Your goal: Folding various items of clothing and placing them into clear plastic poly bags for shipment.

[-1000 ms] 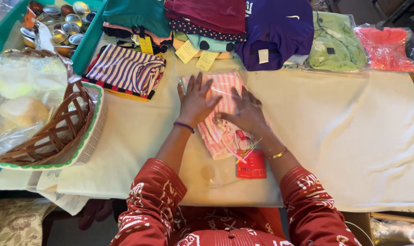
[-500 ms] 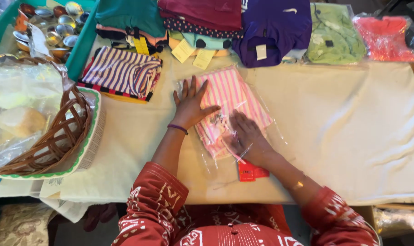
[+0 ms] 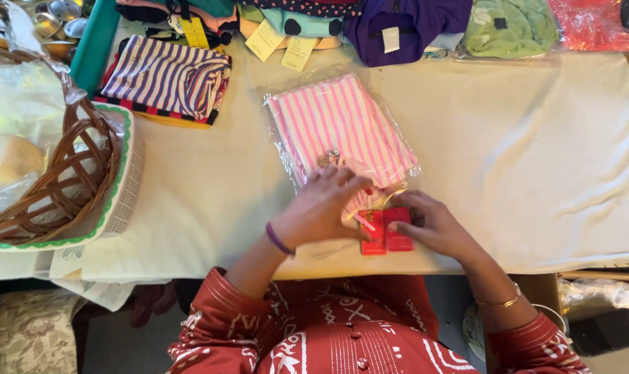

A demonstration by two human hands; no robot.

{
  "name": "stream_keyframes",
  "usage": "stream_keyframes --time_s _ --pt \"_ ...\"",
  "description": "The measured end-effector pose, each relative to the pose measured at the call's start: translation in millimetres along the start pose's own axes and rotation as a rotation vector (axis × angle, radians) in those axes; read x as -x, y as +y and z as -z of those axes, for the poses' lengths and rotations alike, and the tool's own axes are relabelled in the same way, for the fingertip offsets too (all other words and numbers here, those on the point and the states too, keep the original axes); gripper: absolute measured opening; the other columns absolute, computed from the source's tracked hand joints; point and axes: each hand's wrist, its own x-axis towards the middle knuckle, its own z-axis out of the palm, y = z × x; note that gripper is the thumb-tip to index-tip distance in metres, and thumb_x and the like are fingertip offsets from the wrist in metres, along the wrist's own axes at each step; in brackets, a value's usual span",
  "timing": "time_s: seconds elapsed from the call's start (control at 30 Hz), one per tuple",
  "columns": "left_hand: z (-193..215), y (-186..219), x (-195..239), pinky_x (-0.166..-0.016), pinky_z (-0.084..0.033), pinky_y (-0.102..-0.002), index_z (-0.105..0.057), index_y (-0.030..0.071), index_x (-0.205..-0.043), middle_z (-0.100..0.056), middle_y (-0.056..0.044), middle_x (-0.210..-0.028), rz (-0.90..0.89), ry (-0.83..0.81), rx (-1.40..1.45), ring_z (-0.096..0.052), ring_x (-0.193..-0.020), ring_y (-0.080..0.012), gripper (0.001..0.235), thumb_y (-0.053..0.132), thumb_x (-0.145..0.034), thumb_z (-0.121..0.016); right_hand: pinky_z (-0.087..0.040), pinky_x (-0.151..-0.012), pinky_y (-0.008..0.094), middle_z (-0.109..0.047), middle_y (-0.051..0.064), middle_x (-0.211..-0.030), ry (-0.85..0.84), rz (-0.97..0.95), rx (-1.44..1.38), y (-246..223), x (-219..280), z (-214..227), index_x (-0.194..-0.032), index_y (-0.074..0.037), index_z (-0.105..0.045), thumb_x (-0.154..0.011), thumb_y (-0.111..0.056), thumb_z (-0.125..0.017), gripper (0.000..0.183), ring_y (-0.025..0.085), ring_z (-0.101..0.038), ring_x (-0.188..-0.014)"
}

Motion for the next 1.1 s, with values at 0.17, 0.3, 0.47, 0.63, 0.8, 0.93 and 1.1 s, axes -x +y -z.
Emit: stream_keyframes --time_s 0.17,0.3,0.47,0.63,0.8,0.93,1.1 --pt "-40.0 -10.2 32.3 -0.095 -0.052 -0.045 -0.062 0.012 -0.120 -0.063 -0.011 -0.107 0.219 0.027 -0.083 -0.063 -0.108 -0.0320 0.037 0.011 -0.084 -0.069 -0.056 -0.068 0.027 -0.061 0.004 -0.107 0.005 -0.226 0.210 -41.1 4.9 -6.4 -0.148 -0.014 -0.051 -0.078 -0.012 -0.078 0.074 0.013 -0.063 -0.073" --pt "-28.1 -5.5 25.1 -0.078 -0.054 -0.042 -0.064 0.011 -0.105 -0.065 -0.009 -0.091 0.223 0.143 -0.053 -0.066 -0.090 -0.0294 0.013 0.010 -0.093 -0.067 -0.050 -0.069 0.027 -0.065 0.017 -0.098 -0.109 -0.265 -0.208 61.6 7.7 -13.0 -0.126 -0.001 -0.071 -0.094 -0.012 -0.077 0.035 0.013 -0.060 -0.078" --pt "-15.5 2.2 18.6 -0.063 -0.054 -0.035 -0.065 0.011 -0.098 -0.065 -0.005 -0.083 0.175 0.254 0.144 -0.069 -0.073 -0.0212 0.008 0.013 -0.092 -0.071 -0.055 -0.071 0.032 -0.070 0.007 -0.123 -0.084 0.047 0.222 -13.6 -2.7 -17.6 -0.129 -0.014 -0.069 -0.085 0.000 -0.066 0.046 0.020 -0.065 -0.079" --pt "-14.9 -1.7 20.2 -0.059 -0.052 -0.033 -0.067 0.010 -0.099 -0.066 -0.004 -0.082 0.215 0.263 0.177 -0.066 -0.065 -0.0188 0.009 0.012 -0.092 -0.073 -0.054 -0.085 0.042 -0.050 0.014 -0.143 -0.280 0.180 0.532 -61.9 -10.7 -15.2 -0.140 -0.016 -0.057 -0.079 -0.006 -0.071 0.063 0.034 -0.064 -0.109" --pt "-19.7 -2.1 19.5 -0.059 -0.053 -0.032 -0.067 0.010 -0.100 -0.066 -0.004 -0.084 0.180 0.273 0.225 -0.066 -0.065 -0.0176 0.010 0.011 -0.092 -0.073 -0.052 -0.094 0.043 -0.055 0.008 -0.140 -0.352 0.217 0.663 -54.8 -28.3 -4.6 -0.140 -0.019 -0.059 -0.083 -0.012 -0.070 0.058 0.030 -0.065 -0.112" --pt "-19.9 -3.2 21.4 -0.059 -0.052 -0.032 -0.067 0.011 -0.100 -0.065 -0.004 -0.083 0.182 0.262 0.213 -0.065 -0.064 -0.0177 0.010 0.011 -0.091 -0.073 -0.051 -0.094 0.044 -0.059 0.010 -0.136 -0.348 0.330 0.696 -39.3 -34.0 -6.7 -0.134 -0.012 -0.061 -0.081 -0.013 -0.072 0.053 0.033 -0.064 -0.116" --pt "-19.2 -1.4 23.2 -0.059 -0.052 -0.032 -0.068 0.011 -0.099 -0.065 -0.004 -0.083 0.157 0.298 0.200 -0.064 -0.064 -0.0179 0.010 0.010 -0.090 -0.074 -0.051 -0.097 0.043 -0.062 0.013 -0.133 -0.198 0.386 0.546 -27.3 -33.4 -12.8 -0.129 -0.007 -0.065 -0.087 -0.007 -0.067 0.043 0.034 -0.063 -0.118"
